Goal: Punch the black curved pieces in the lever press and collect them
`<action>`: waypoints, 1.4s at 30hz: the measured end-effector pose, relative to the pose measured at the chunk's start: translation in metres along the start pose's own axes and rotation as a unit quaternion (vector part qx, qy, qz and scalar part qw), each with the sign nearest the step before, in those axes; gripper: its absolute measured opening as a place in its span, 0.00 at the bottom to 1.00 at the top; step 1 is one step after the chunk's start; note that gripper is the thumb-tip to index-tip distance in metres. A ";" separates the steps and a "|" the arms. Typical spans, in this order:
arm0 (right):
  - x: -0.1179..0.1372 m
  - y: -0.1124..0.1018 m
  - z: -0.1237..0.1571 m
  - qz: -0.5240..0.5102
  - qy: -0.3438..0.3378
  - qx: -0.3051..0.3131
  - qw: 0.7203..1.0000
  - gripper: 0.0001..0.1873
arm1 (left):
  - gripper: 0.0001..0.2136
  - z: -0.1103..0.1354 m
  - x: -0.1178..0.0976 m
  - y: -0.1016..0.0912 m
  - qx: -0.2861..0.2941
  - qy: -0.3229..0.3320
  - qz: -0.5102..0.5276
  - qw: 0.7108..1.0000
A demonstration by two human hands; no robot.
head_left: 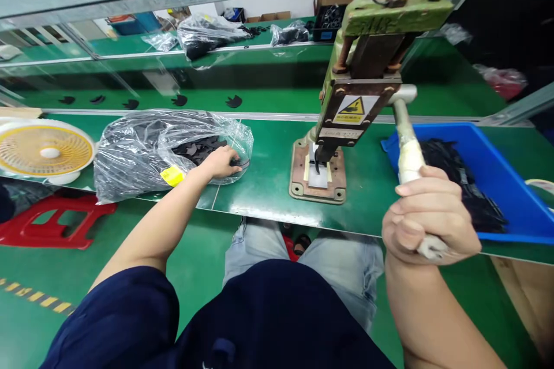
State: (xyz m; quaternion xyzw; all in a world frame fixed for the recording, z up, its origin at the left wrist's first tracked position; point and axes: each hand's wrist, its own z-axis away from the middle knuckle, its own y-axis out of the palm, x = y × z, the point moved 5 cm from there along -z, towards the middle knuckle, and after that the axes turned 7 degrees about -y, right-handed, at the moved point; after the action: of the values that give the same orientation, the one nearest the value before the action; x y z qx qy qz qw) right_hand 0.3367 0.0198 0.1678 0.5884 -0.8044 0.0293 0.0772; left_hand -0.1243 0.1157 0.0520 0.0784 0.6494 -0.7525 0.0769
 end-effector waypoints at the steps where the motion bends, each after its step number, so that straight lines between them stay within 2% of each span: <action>1: 0.000 0.000 0.000 0.000 -0.001 0.007 1.000 0.18 | 0.12 -0.001 -0.003 0.000 -0.001 0.001 0.004 1.000; 4: 0.003 -0.001 -0.002 -0.002 -0.006 0.023 1.000 0.16 | 0.11 0.000 -0.007 -0.006 -0.013 -0.015 0.038 0.999; 8: 0.007 0.000 -0.005 -0.008 0.009 0.029 1.000 0.15 | 0.13 0.000 -0.013 -0.014 -0.025 -0.079 0.134 0.988; 11: 0.010 0.001 -0.006 -0.010 0.009 0.040 0.999 0.15 | 0.15 -0.005 -0.034 -0.012 -0.027 -0.075 0.211 0.974; 13: 0.011 0.002 -0.007 -0.007 0.012 0.044 0.999 0.16 | 0.15 -0.009 -0.058 -0.004 0.007 -0.054 0.281 0.958; 15: 0.012 0.002 -0.007 -0.004 0.015 0.044 0.999 0.16 | 0.16 -0.012 -0.086 0.005 0.051 -0.044 0.390 0.918; 19: 0.011 0.001 -0.006 0.000 0.010 0.042 0.999 0.16 | 0.20 -0.016 -0.140 0.023 0.098 -0.044 0.572 0.813; 22: 0.010 0.001 -0.005 0.004 0.006 0.046 0.999 0.16 | 0.17 -0.020 -0.173 0.035 0.142 -0.043 0.608 0.780; 24: 0.010 0.001 -0.005 0.006 0.007 0.050 0.999 0.15 | 0.16 -0.023 -0.186 0.041 0.145 -0.053 0.607 0.779; 27: 0.010 0.001 -0.005 0.005 0.009 0.051 0.999 0.15 | 0.17 -0.028 -0.193 0.047 0.131 -0.073 0.590 0.793; 37: 0.012 0.001 -0.006 -0.003 0.015 0.044 0.999 0.16 | 0.15 -0.038 -0.193 0.051 0.135 -0.052 0.536 0.832; 42: 0.012 0.002 -0.004 0.004 0.024 0.042 0.999 0.16 | 0.19 -0.041 -0.194 0.050 0.173 -0.068 0.526 0.830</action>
State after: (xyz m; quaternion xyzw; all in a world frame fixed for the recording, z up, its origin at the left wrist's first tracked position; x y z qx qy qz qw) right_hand 0.3315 0.0098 0.1742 0.5867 -0.8028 0.0782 0.0717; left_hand 0.0770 0.1521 0.0398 0.3687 0.3619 -0.7020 0.4902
